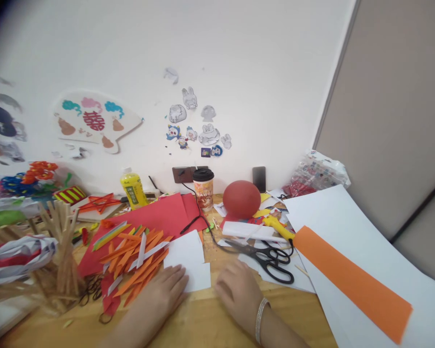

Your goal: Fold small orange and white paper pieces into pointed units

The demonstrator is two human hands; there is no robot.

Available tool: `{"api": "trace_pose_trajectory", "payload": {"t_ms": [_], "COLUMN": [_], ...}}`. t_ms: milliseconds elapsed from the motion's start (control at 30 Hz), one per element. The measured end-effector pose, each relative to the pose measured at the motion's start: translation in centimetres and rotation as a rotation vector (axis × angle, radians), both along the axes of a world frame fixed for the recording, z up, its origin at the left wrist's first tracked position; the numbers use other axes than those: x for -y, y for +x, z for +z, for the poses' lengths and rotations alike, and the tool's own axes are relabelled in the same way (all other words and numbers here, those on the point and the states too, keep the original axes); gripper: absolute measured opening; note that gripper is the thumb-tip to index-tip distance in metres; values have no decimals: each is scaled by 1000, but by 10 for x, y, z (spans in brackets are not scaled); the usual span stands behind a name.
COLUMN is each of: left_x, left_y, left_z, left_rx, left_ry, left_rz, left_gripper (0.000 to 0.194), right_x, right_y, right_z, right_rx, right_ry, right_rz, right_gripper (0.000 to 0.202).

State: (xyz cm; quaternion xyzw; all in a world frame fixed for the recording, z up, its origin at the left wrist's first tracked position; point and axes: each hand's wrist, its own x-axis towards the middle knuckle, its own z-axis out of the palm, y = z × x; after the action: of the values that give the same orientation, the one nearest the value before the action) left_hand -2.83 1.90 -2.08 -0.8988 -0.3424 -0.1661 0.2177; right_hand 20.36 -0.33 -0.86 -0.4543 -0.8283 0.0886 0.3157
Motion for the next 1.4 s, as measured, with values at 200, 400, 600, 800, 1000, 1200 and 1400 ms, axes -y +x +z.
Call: {"api": "trace_pose_trajectory", "payload": {"t_ms": [200, 400, 600, 800, 1000, 1200, 1400], "left_x": [33, 35, 33, 36, 36, 33, 34], "left_y": [22, 18, 20, 28, 26, 21, 22], "left_z": [15, 7, 10, 24, 24, 25, 27], "left_rx": [-49, -151, -75, 72, 224, 477, 429], "left_ry": [-146, -76, -172, -427, -498, -588, -582], "left_rz": [-39, -136, -147, -99, -103, -44, -64], "left_gripper": [15, 40, 37, 27, 22, 22, 24], "right_x": [4, 3, 3, 6, 7, 9, 6], "right_y": [-3, -1, 0, -2, -3, 1, -4], "right_z": [4, 1, 1, 10, 10, 9, 3], "right_rx": [182, 363, 334, 194, 216, 79, -80], "right_ry": [-10, 173, 267, -42, -38, 54, -96], "right_rz": [207, 251, 262, 198, 198, 243, 54], "right_gripper": [40, 17, 16, 37, 26, 17, 9]}}
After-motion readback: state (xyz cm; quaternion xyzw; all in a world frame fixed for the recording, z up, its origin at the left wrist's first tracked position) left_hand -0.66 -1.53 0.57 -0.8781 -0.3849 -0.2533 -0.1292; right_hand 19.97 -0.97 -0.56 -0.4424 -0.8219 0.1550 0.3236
